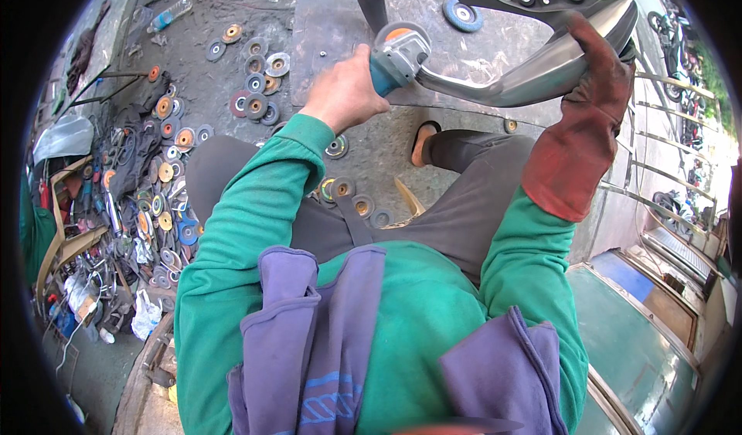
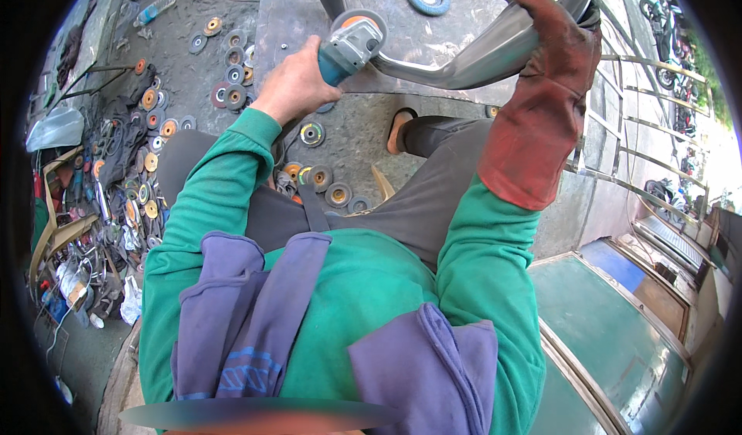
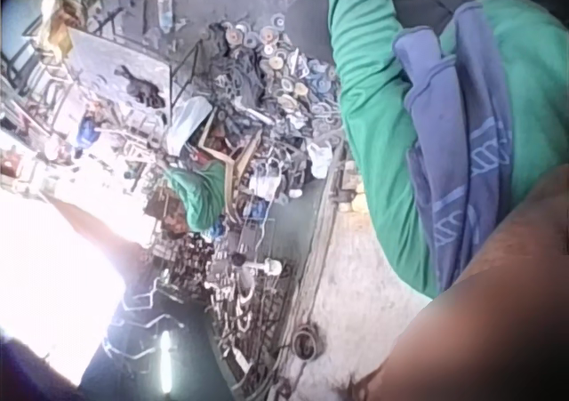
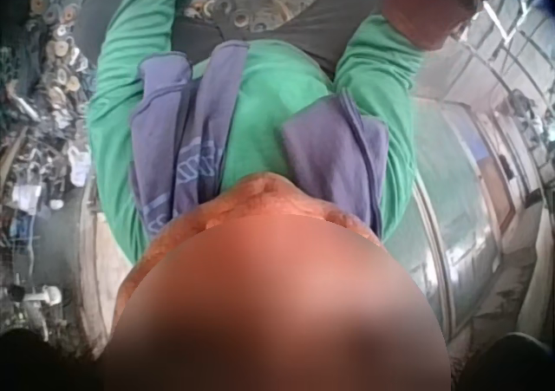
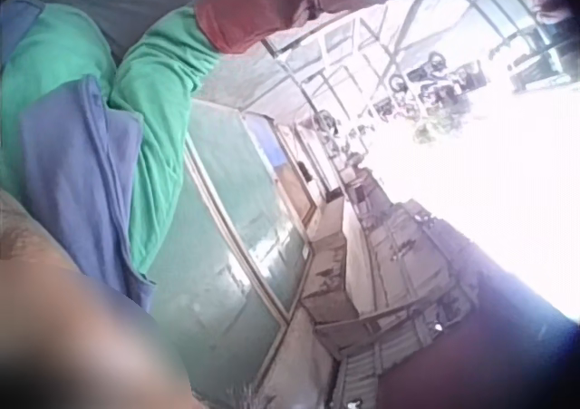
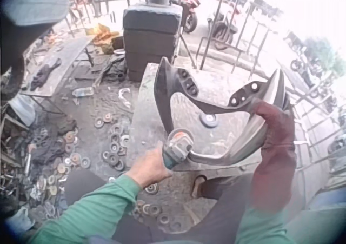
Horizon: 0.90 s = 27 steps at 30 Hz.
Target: The person uses an angle grinder with a polishing disc to polish a curved metal part. They hold the part with a gloved hand and move the grinder along its surface, repeatedly adjusting the angle to cover different areas.
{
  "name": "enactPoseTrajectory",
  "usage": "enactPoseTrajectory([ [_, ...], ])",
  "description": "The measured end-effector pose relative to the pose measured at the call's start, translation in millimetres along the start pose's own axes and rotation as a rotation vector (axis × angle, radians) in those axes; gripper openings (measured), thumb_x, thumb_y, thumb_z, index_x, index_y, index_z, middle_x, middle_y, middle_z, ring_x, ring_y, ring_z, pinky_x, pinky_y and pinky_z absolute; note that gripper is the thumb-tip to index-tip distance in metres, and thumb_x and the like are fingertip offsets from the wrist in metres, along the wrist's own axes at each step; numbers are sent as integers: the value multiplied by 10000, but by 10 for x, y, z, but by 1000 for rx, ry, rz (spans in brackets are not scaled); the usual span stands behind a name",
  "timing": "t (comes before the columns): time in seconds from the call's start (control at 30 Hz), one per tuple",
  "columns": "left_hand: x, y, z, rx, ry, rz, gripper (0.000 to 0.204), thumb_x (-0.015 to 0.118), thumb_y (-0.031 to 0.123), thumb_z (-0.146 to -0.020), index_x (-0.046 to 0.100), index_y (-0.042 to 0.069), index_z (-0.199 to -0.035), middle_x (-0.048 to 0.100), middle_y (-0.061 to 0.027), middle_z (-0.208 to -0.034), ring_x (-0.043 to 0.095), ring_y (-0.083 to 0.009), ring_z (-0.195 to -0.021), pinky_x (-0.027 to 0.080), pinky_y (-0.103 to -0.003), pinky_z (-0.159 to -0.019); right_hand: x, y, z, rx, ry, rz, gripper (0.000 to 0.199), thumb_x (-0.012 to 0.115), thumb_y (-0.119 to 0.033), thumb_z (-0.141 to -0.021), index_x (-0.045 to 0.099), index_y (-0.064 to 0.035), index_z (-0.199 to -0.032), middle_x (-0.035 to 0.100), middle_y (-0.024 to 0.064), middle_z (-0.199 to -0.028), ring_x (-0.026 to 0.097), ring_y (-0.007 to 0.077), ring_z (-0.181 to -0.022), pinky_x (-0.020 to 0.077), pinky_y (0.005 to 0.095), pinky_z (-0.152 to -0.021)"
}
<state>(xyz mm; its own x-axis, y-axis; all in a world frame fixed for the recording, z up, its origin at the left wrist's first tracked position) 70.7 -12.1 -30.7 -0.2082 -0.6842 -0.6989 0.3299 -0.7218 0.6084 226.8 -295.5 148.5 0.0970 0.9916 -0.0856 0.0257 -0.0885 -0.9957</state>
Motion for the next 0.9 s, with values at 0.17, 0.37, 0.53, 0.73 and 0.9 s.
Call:
enactPoseTrajectory([
  [0.17, 287, 67, 24, 40, -119, 351, 788, 885, 240, -696, 536, -54, -1338, 717, -304, -1172, 717, -426, -1132, 566, -465, -983, 373, -345, 448, -172, -87, 42, 485, 902, -195, -730, 781, 0, -1157, 768, 143, -1059, 750, 259, -923, 621, 400, -891],
  [0.37, 222, -1, 11, 69, -62, 295, 794, 895, 229, -694, 538, -55, -1344, 721, -297, -1183, 721, -417, -1128, 563, -461, -998, 633, -634, 829, -354, -143, 109, 515, 898, -173, -718, 760, 4, -1181, 764, 136, -1060, 746, 256, -920, 618, 394, -892],
  [0.53, 218, -18, 53, 61, -62, 191, 807, 887, 226, -698, 531, -35, -1375, 723, -287, -1184, 726, -415, -1099, 569, -468, -977, 667, -712, 1018, -432, -136, 154, 541, 894, -156, -707, 743, 6, -1202, 761, 130, -1061, 744, 254, -917, 615, 390, -893],
  [0.73, 283, 23, 18, 109, -147, 307, 812, 906, 240, -699, 528, -58, -1353, 707, -324, -1243, 697, -456, -1193, 558, -482, -1029, 612, -707, 1183, -478, -146, 167, 647, 876, -119, -673, 665, 4, -1273, 743, 107, -1088, 732, 238, -917, 606, 377, -898],
  [0.9, 236, 23, 33, 88, -101, 227, 819, 884, 228, -678, 547, -27, -1380, 715, -282, -1212, 717, -398, -1115, 561, -458, -996, 478, -683, 1268, -551, -87, 205, 667, 894, -95, -626, 659, -3, -1243, 724, 86, -1076, 711, 209, -905, 602, 370, -887],
])
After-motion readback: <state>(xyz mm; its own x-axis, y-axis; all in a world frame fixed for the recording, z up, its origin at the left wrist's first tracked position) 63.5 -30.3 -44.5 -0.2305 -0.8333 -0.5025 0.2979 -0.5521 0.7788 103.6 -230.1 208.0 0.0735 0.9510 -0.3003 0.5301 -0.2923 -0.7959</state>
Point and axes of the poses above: each hand's wrist, its own z-axis away from the middle knuckle, its own x-axis out of the palm, y = z × x, the point moved 10 cm from there along -z, towards the middle knuckle
